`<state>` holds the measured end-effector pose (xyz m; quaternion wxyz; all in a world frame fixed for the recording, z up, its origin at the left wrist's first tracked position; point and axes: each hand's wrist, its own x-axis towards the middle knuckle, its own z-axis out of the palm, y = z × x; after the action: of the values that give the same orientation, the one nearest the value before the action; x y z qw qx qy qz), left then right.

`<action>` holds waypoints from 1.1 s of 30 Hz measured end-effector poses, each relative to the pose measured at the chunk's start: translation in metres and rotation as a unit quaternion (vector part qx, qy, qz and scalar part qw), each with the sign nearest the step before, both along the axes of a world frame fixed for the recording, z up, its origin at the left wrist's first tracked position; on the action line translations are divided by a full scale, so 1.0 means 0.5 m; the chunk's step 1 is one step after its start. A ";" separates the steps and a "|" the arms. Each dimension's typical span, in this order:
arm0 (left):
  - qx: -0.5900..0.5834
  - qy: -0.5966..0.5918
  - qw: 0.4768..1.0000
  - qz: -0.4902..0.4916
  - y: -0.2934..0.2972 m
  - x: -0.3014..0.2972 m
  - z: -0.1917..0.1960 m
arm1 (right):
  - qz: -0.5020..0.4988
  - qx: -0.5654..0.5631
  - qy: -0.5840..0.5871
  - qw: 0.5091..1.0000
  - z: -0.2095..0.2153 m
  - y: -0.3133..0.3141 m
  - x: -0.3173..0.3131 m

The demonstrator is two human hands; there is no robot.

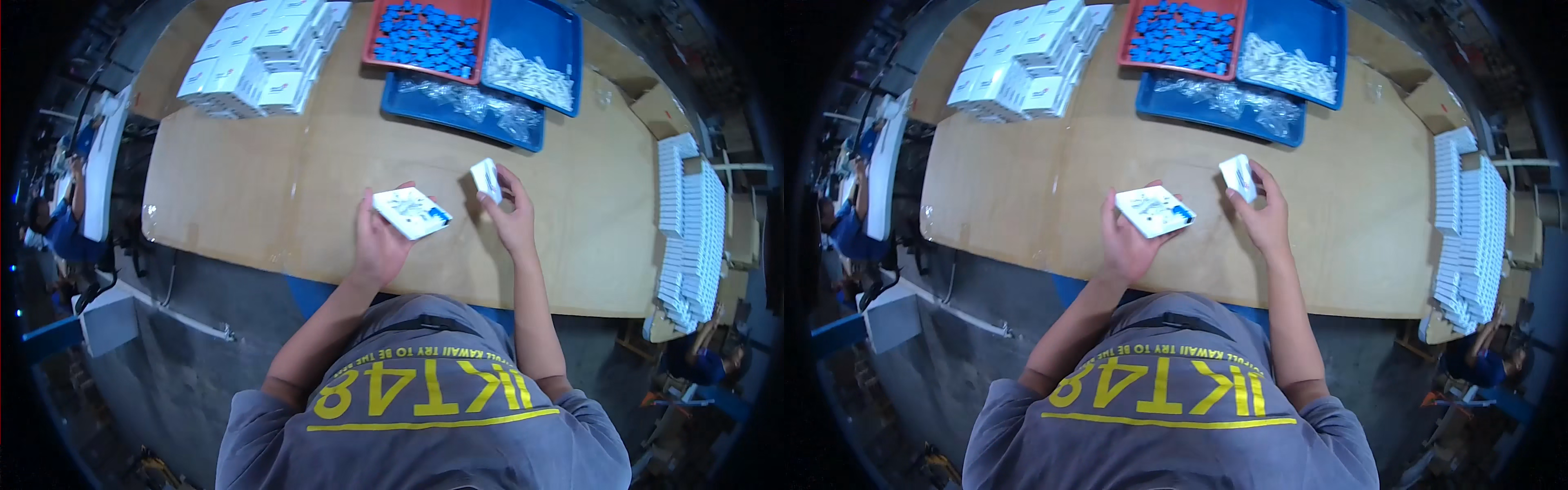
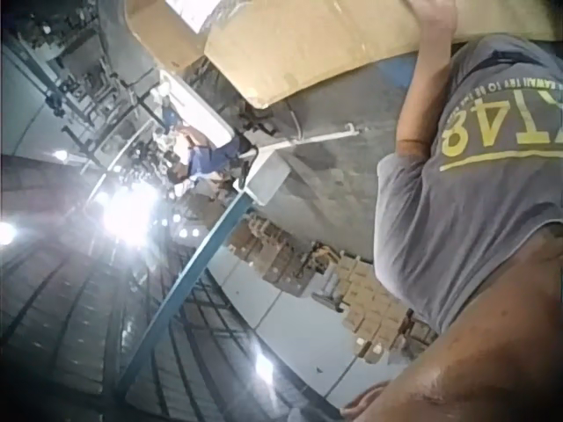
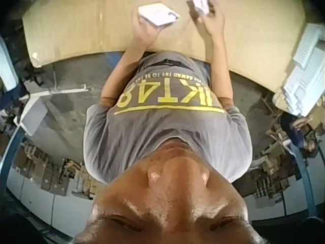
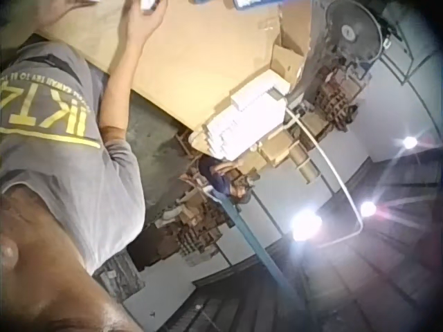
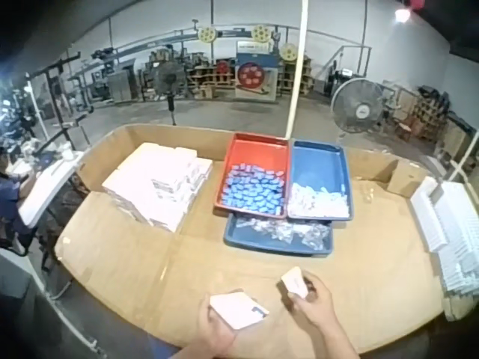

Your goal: The person assembles electronic circuits and blue connectors into plastic housings by hand, then packages the assembled components into product boxes.

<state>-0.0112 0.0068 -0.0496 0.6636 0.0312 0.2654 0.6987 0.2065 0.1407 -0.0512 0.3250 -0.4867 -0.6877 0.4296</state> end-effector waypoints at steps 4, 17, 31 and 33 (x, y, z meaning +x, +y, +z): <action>-0.061 -0.119 0.989 -0.064 -0.016 0.001 -0.001 | 0.090 -0.325 0.506 0.794 0.097 0.038 0.018; -0.090 -0.163 0.972 -0.146 -0.015 0.040 0.018 | 0.177 -0.380 0.608 0.674 0.071 0.031 0.007; -0.088 -0.148 0.974 -0.146 -0.003 0.049 0.035 | 0.171 -0.292 0.284 0.897 0.072 -0.007 -0.058; -0.063 -0.149 0.973 -0.163 -0.005 0.049 0.030 | 0.205 -0.265 0.259 0.906 0.066 -0.013 -0.061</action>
<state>0.0134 0.0045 -0.0346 0.8011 -0.0722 0.1985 0.5600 0.1762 0.1342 -0.0184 0.2557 -0.2753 -0.5252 0.7635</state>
